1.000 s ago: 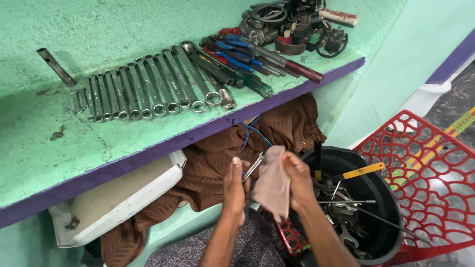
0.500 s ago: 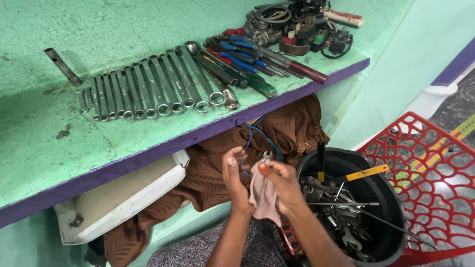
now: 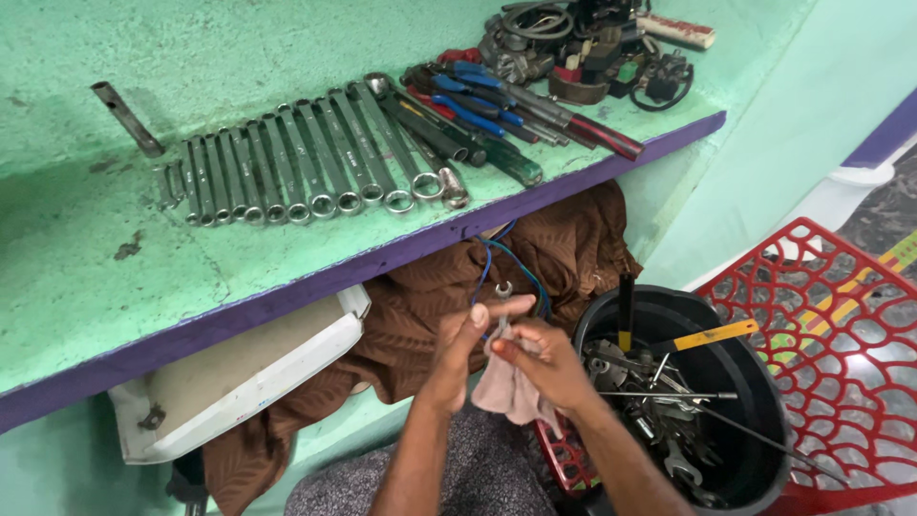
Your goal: The person picks up various wrenches and hand tools from a workbench and a bucket, wipes each one with a cloth, and places them back on the shelf or in the bucket.
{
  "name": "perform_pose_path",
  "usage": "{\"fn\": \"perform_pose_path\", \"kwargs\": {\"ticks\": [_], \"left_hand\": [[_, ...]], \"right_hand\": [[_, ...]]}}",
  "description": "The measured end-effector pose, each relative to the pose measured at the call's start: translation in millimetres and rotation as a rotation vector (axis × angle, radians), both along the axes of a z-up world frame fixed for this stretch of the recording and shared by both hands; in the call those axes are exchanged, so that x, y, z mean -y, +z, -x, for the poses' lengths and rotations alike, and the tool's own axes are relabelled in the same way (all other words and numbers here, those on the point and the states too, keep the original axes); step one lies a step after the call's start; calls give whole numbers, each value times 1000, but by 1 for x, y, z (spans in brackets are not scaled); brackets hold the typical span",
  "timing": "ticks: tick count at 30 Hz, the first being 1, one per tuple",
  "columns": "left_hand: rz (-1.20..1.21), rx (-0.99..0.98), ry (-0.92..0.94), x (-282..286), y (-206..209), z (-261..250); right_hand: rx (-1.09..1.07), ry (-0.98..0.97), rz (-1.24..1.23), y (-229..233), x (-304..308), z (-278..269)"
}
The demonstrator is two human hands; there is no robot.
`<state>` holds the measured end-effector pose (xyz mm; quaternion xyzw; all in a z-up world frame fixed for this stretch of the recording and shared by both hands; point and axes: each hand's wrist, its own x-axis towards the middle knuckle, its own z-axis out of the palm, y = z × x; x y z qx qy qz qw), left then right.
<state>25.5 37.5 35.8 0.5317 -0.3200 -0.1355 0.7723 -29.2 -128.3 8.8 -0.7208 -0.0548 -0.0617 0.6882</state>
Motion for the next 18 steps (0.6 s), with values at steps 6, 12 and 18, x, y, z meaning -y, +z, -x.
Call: {"fn": "perform_pose_path", "kwargs": {"ticks": [6, 12, 18], "left_hand": [[180, -174, 32, -6, 14, -1], [268, -181, 87, -29, 31, -7], [148, -140, 0, -4, 19, 13]], "right_hand": [[-101, -58, 6, -7, 5, 2], [-89, -82, -197, -14, 23, 14], [60, -206, 17, 15, -2, 3]]}}
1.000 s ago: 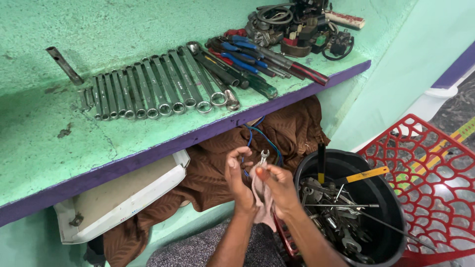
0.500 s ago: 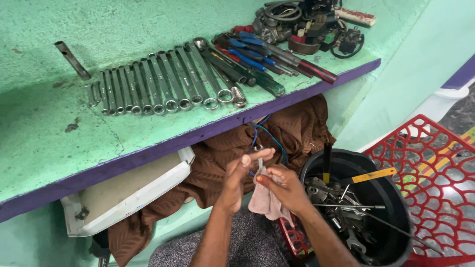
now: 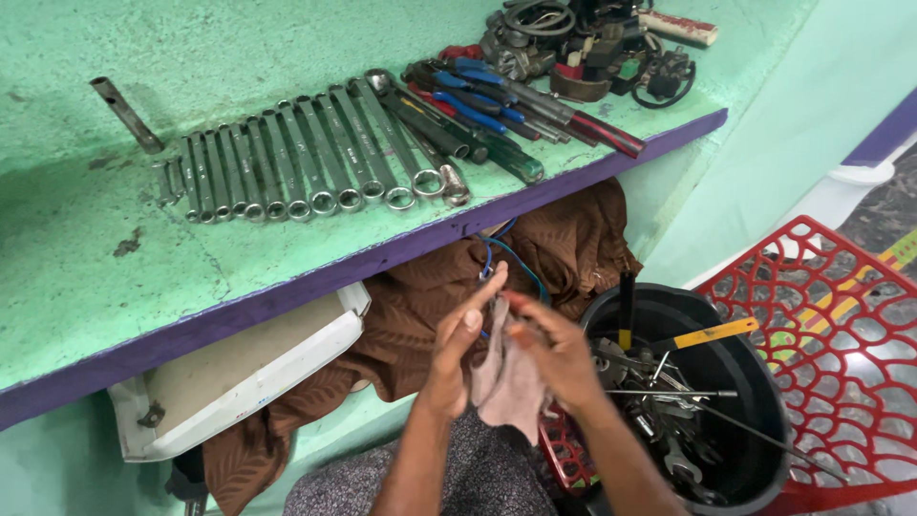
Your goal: The person picks up various wrenches and hand tools from a workbench and a bucket, wipes each one with a cloth, and places them back on the shelf or in the bucket.
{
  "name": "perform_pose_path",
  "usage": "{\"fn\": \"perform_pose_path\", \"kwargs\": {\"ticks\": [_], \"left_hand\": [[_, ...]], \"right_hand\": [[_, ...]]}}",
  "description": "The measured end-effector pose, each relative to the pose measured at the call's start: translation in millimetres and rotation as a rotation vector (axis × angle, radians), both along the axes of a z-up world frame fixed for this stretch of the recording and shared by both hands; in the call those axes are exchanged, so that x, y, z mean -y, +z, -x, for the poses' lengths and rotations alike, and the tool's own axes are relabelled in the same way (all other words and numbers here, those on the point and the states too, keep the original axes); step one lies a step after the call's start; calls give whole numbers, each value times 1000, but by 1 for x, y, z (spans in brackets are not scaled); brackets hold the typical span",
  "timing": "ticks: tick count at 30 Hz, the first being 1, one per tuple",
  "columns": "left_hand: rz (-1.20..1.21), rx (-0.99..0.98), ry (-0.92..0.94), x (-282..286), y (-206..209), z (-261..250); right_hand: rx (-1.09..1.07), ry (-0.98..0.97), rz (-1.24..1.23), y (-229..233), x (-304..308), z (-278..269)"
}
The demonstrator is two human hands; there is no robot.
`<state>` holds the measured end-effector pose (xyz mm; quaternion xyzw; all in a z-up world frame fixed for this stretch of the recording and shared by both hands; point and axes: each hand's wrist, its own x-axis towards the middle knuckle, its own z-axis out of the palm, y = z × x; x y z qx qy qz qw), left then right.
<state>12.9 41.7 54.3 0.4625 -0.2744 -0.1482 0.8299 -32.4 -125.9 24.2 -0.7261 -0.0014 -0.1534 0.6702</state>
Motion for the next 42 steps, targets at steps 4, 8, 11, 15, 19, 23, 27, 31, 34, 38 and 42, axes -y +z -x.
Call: {"fn": "perform_pose_path", "kwargs": {"ticks": [4, 8, 11, 15, 19, 23, 27, 31, 34, 38, 42], "left_hand": [[97, -132, -25, 2, -6, 5], [59, -37, -10, -7, -7, 8], [148, -20, 13, -20, 4, 5], [213, -16, 39, -38, 23, 13], [193, -3, 96, -44, 37, 22], [186, 12, 124, -53, 41, 23], [169, 12, 141, -60, 43, 23], [135, -17, 172, -67, 45, 24], [111, -30, 171, -75, 42, 25], [82, -12, 181, -83, 43, 23], [63, 36, 246, -92, 47, 26]], "right_hand": [[132, -18, 252, -9, -8, -1], [-112, 217, 38, -25, 12, 0], [-178, 265, 151, -21, 32, 3], [162, -87, 373, 26, 61, -2], [355, -556, 503, 111, 93, -31], [814, -617, 715, 171, 119, -108], [658, -392, 1174, 171, 131, -178], [469, -395, 1285, 142, 128, -185], [519, -399, 1159, 139, 120, -169], [823, -612, 1033, 137, 81, -116], [661, -286, 800, 114, -9, -39]]}}
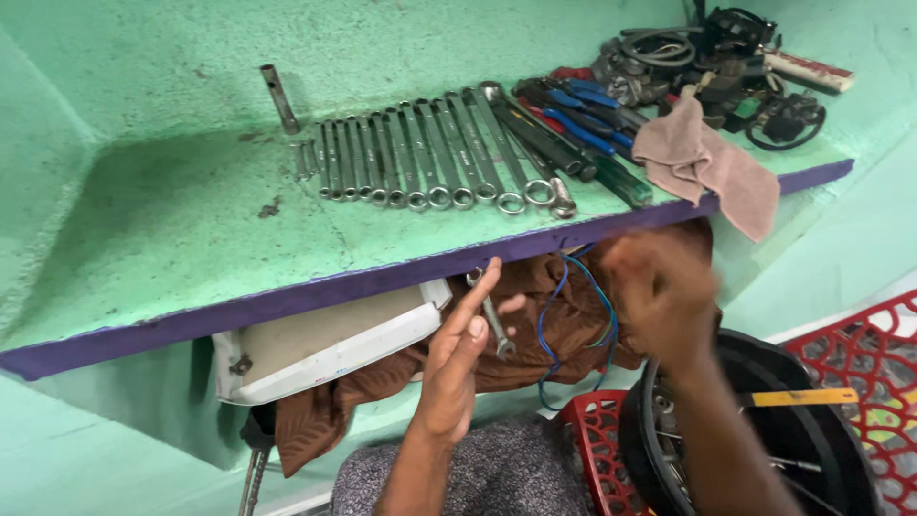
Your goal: The person picks up various wrenches and hand tools from a workbench and a bucket, wipes each one with a cloth, and places them back on the shelf or in the bucket.
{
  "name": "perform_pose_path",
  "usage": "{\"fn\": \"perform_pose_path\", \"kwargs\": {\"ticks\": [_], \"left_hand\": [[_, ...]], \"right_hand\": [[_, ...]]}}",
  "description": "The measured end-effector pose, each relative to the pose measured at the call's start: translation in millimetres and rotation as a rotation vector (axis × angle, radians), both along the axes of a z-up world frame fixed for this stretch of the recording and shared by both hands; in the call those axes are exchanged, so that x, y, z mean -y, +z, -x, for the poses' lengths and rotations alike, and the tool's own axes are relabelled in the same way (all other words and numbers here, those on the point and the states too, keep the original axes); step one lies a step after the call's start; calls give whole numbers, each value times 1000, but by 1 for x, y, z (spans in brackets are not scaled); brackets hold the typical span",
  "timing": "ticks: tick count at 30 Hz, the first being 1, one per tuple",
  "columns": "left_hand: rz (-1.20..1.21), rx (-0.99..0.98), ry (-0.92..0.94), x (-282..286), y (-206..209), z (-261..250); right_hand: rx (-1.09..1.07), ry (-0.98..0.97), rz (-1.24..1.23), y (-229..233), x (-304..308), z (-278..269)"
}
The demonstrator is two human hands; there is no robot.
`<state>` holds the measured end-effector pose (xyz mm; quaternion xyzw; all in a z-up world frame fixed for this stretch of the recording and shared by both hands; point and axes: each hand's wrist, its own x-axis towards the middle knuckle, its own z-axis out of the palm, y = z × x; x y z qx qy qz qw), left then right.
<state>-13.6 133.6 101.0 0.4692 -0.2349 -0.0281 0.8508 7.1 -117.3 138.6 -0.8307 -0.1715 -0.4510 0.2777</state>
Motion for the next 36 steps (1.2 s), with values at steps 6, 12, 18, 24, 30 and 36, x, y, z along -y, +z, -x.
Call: {"fn": "perform_pose_path", "kwargs": {"ticks": [6, 12, 18, 24, 30, 36], "left_hand": [[27, 53, 35, -32, 16, 11], [24, 84, 75, -80, 34, 21], [-268, 28, 196, -135, 61, 4], [-465, -12, 494, -203, 96, -71], [-662, -54, 615, -249, 109, -202], [-1115, 129, 1055, -269, 62, -263]], "right_hand": [[-202, 432, 228, 4, -105, 57], [217, 467, 418, 14, -146, 40], [440, 492, 417, 35, -185, 2], [491, 277, 323, 68, -229, -68], [473, 232, 410, 84, -270, -136], [342, 288, 376, 75, -296, -173]]}}
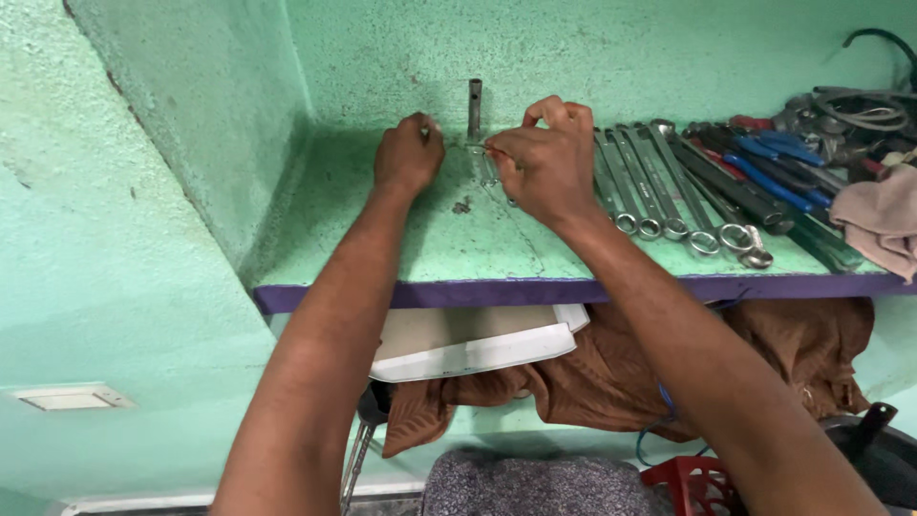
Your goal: The person picks up various wrenches and hand tools from a workbench and a bucket, wipes each one with a cloth, and places them back on the shelf or in the bucket.
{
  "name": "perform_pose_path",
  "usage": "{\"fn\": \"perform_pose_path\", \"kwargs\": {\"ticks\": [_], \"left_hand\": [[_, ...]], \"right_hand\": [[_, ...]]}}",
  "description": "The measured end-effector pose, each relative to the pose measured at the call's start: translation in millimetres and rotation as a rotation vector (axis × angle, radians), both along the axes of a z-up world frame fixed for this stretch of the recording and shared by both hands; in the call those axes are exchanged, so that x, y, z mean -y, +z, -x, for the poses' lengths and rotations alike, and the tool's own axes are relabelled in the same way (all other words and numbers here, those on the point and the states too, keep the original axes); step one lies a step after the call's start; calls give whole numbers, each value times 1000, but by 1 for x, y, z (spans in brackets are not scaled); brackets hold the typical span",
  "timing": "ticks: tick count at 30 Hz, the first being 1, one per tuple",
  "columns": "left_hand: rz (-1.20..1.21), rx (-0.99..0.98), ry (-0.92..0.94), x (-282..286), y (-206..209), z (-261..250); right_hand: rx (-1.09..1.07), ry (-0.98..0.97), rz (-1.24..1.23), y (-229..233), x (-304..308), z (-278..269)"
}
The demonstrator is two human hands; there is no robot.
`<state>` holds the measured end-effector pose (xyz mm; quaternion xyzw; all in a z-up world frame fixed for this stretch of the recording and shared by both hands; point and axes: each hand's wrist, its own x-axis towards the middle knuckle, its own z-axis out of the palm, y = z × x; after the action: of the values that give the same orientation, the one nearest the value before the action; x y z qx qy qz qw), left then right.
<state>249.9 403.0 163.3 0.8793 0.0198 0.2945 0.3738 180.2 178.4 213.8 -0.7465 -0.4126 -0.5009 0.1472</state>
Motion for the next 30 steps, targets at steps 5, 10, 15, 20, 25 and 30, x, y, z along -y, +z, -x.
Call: {"fn": "perform_pose_path", "kwargs": {"ticks": [5, 10, 15, 20, 25, 30], "left_hand": [[21, -88, -117, 1, -14, -3], [50, -94, -158, 3, -12, -2], [-43, -295, -188, 7, 2, 13], [-114, -472, -163, 14, 12, 20], [-169, -487, -184, 12, 7, 15], [-183, -360, -224, 9, 0, 9]], "right_hand": [[-7, -21, 97, -7, -15, -15], [-34, -24, 200, -15, -20, -28], [-169, -27, 219, -23, -23, -27], [-329, -10, 259, -26, -27, -27], [-288, -22, 119, -23, -15, -37], [-179, 31, -80, -20, 3, -31]]}}
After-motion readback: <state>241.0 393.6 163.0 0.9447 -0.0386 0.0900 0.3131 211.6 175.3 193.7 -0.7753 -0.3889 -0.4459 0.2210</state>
